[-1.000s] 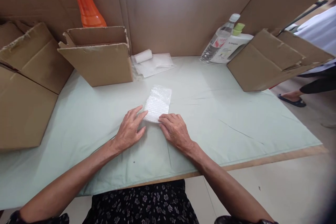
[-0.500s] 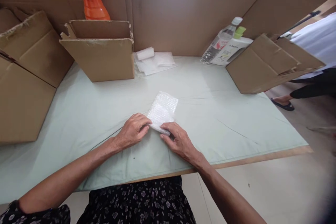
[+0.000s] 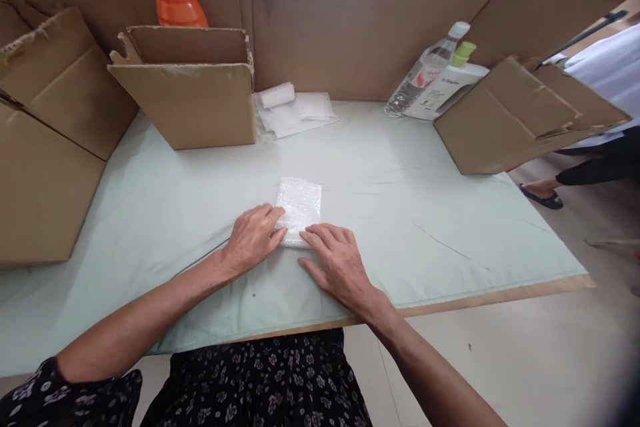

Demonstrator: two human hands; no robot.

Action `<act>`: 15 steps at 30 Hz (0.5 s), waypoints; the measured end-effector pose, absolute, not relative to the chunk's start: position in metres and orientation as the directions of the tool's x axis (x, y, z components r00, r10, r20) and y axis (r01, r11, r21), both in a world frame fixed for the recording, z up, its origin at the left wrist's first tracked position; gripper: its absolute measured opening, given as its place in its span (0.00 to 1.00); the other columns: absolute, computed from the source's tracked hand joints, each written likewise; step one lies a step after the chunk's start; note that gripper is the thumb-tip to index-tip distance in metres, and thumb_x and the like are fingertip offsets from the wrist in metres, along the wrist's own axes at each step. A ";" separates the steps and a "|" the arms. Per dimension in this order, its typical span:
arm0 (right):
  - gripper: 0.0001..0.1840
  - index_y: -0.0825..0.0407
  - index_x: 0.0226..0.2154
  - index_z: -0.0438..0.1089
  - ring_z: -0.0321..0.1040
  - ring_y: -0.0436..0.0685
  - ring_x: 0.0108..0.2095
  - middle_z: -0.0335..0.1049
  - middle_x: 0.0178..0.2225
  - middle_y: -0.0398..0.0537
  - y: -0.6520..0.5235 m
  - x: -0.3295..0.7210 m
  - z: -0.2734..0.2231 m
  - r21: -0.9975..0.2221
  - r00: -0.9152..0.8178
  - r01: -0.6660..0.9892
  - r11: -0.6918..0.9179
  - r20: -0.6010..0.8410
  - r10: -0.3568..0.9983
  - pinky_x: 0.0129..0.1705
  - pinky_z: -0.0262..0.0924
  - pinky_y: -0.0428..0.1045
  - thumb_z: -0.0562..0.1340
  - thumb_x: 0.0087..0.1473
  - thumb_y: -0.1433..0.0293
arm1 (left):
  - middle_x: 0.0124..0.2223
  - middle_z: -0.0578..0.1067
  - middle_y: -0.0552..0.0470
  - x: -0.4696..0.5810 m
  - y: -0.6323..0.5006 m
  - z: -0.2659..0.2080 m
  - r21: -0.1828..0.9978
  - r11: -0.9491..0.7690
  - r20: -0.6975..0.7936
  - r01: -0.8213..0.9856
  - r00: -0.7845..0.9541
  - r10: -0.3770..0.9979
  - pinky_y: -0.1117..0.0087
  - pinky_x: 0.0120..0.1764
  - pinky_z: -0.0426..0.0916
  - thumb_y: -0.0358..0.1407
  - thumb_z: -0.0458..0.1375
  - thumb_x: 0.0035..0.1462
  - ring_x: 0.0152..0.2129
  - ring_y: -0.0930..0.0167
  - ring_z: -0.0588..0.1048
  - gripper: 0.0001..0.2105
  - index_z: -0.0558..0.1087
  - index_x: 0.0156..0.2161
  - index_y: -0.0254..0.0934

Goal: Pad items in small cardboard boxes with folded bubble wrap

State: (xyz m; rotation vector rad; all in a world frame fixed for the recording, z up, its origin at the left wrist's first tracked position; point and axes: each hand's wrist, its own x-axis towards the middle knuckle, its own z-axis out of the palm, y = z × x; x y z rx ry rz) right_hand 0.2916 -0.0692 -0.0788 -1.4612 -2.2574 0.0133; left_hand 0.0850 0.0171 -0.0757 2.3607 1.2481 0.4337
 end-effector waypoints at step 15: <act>0.14 0.54 0.51 0.72 0.71 0.67 0.50 0.75 0.52 0.60 -0.069 0.285 -0.074 -0.219 -0.452 0.833 0.508 0.260 0.853 0.48 0.64 0.60 0.62 0.63 0.71 | 0.42 0.78 0.43 0.055 -0.008 -0.078 0.468 -0.508 0.144 0.723 0.505 0.851 0.55 0.43 0.73 0.34 0.57 0.62 0.38 0.60 0.77 0.17 0.72 0.55 0.34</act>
